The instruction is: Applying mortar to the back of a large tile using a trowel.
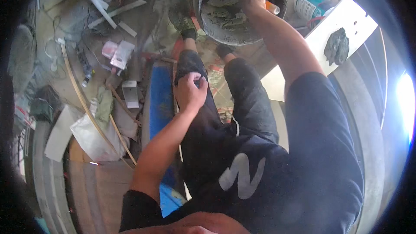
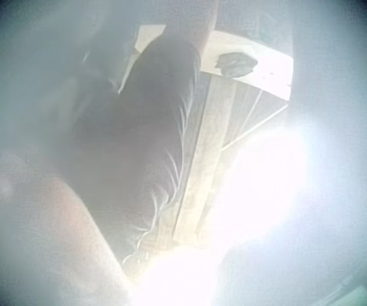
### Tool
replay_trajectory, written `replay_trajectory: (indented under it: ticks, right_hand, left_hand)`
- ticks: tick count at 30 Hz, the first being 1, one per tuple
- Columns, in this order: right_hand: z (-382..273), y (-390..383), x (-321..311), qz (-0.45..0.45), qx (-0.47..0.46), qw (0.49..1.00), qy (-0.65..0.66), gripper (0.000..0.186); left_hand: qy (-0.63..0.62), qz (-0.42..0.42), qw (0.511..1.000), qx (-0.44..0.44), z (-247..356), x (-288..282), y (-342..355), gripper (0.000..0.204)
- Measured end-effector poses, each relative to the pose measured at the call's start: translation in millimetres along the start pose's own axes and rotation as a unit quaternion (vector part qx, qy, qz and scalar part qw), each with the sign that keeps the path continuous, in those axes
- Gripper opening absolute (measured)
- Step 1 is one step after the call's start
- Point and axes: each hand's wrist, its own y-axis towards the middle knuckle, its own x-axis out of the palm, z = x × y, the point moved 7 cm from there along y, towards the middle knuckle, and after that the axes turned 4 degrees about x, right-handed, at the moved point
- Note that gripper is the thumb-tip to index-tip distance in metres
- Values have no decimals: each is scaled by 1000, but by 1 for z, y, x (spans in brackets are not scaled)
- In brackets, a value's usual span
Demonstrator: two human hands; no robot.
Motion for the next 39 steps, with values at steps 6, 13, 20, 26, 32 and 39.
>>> replay_trajectory:
  ticks: [6, 13, 20, 26, 32, 39]
  right_hand:
    - [-5, 26, 21, 134, -23, 991, -23, 23]
    - [-58, 57, 69, 93, -49, 855, 508, 45]
    - [-47, 16, 56, 134, -68, 839, 523, 35]
    - [-33, -48, 23, 44, -73, 861, 501, 40]
    - [18, -132, 7, 140, -106, 835, 522, 34]
    - [126, -263, 38, 97, -119, 749, 644, 29]
  left_hand:
    - [-72, -5, 997, 8, -16, -10, 7, 24]
    - [-23, -3, 1000, 4, -13, -9, 4, 25]
    - [12, -58, 997, -41, 2, 5, -8, 28]
    - [71, -53, 995, -50, 15, 18, -11, 27]
    - [112, -39, 993, -28, 37, 29, -17, 27]
    - [151, 18, 988, 22, 39, 33, -19, 27]
